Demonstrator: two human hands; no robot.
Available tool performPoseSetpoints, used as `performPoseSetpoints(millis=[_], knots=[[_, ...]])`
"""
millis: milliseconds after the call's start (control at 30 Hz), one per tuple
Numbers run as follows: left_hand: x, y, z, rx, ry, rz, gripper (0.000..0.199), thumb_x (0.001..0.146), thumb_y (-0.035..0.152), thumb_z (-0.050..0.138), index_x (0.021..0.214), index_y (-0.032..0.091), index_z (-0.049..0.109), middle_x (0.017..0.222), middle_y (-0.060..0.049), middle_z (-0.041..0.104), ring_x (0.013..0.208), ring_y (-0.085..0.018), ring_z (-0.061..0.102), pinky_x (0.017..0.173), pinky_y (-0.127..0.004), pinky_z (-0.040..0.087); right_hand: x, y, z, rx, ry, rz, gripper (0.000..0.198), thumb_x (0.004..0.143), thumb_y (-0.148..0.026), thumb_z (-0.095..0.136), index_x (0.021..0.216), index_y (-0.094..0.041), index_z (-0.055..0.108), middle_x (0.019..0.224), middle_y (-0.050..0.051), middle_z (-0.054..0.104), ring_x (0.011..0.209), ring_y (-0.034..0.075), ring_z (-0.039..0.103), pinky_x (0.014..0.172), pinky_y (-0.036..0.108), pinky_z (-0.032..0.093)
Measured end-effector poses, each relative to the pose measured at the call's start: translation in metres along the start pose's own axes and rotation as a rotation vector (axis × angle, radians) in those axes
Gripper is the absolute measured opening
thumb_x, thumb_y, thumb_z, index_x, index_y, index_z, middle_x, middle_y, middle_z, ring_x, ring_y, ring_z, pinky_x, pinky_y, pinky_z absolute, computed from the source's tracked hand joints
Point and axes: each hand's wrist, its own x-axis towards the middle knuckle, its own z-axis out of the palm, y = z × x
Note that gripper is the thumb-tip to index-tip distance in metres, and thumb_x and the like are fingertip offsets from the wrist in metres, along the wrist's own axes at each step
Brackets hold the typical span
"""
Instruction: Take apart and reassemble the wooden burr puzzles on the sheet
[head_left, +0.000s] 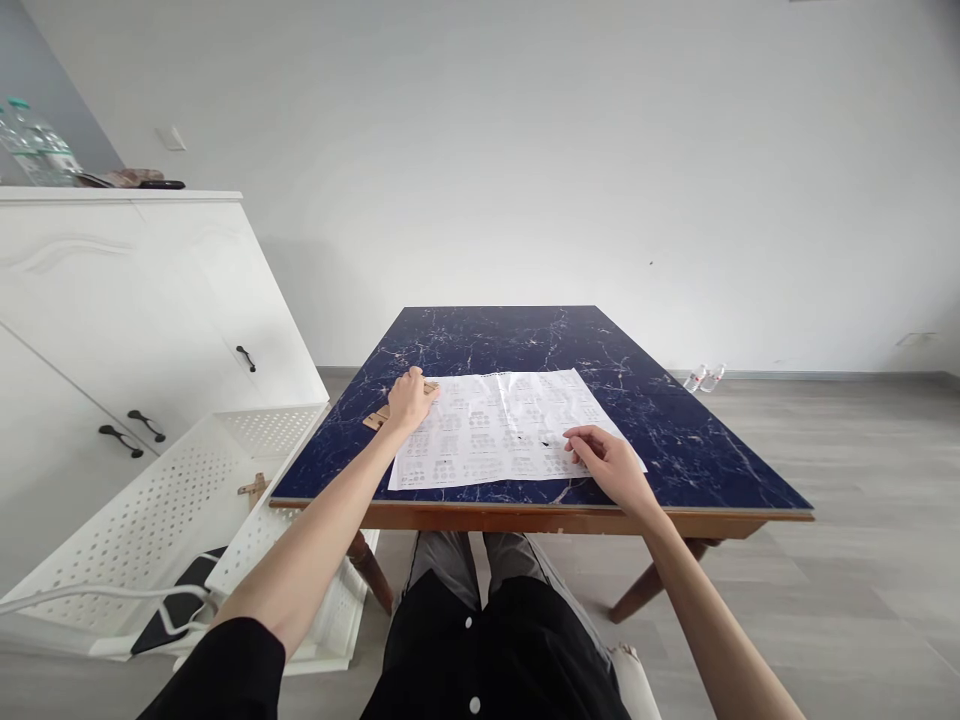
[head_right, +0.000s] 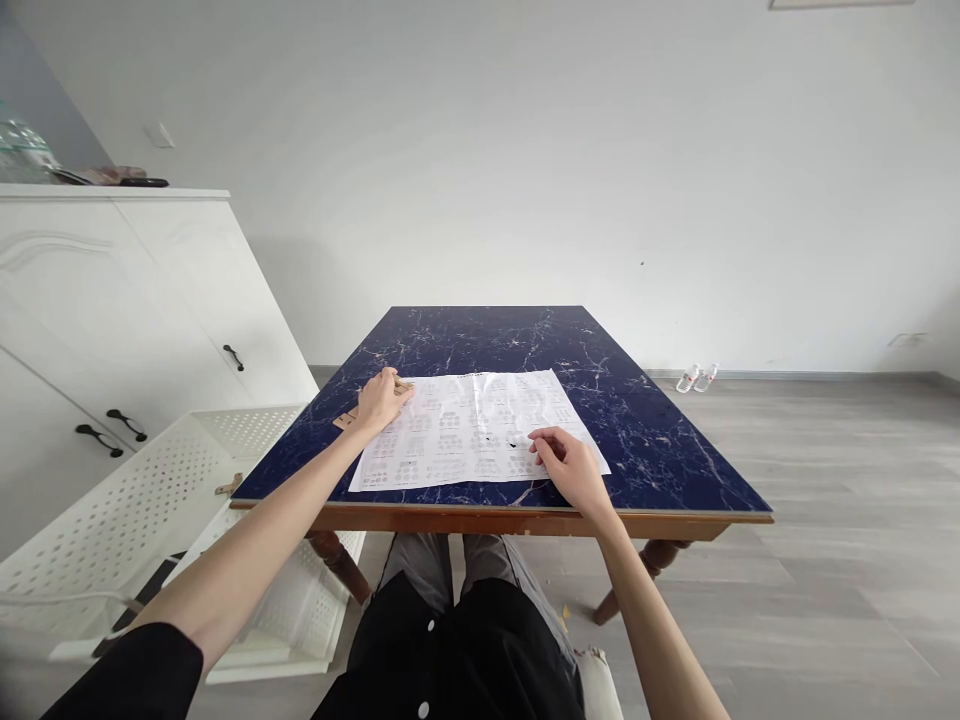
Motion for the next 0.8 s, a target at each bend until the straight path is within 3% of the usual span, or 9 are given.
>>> performPoseSetpoints(millis=[200,433,600,800], knots=[[-0.015,0.021,-0.004,-0.202,-0.032,0.165,0.054,0.098,0.039,0.076,0.143,0.017,0.056,0.135,-0.016,0.071,0.118,-0.030,0.071,0.100,-0.044,0.061,-0.001,-0.001,0.000,0.002,-0.002,0.000,0.041,0.095,-0.060,0.062,0.103,-0.021,0.072,0.089,0.009,0.076,0.075,0.023,0.068,0.070,0.035,0.054],[-0.077,0.052,-0.008,-0.376,-0.191,0.343,0.066,0.095,0.053,0.076,0.149,0.024,0.051,0.148,-0.015,0.066,0.129,-0.034,0.068,0.106,-0.047,0.058,0.000,0.001,0.001,0.007,0.001,-0.002,0.044,0.095,-0.062,0.062,0.103,-0.021,0.072,0.088,0.009,0.075,0.075,0.023,0.068,0.070,0.035,0.054],[-0.109,0.056,-0.008,-0.419,-0.300,0.427,0.067,0.093,0.055,0.078,0.149,0.029,0.052,0.149,-0.013,0.065,0.127,-0.036,0.068,0.102,-0.048,0.059,-0.001,0.003,0.002,0.005,0.006,-0.002,0.042,0.095,-0.061,0.062,0.103,-0.021,0.072,0.088,0.009,0.075,0.075,0.023,0.067,0.069,0.035,0.053],[-0.119,0.053,-0.003,-0.463,-0.352,0.415,0.076,0.091,0.059,0.077,0.155,0.030,0.047,0.153,-0.015,0.061,0.136,-0.038,0.063,0.106,-0.048,0.056,-0.001,0.003,0.001,-0.001,0.009,-0.008,0.043,0.095,-0.062,0.062,0.102,-0.021,0.073,0.088,0.008,0.075,0.074,0.022,0.067,0.067,0.034,0.053]])
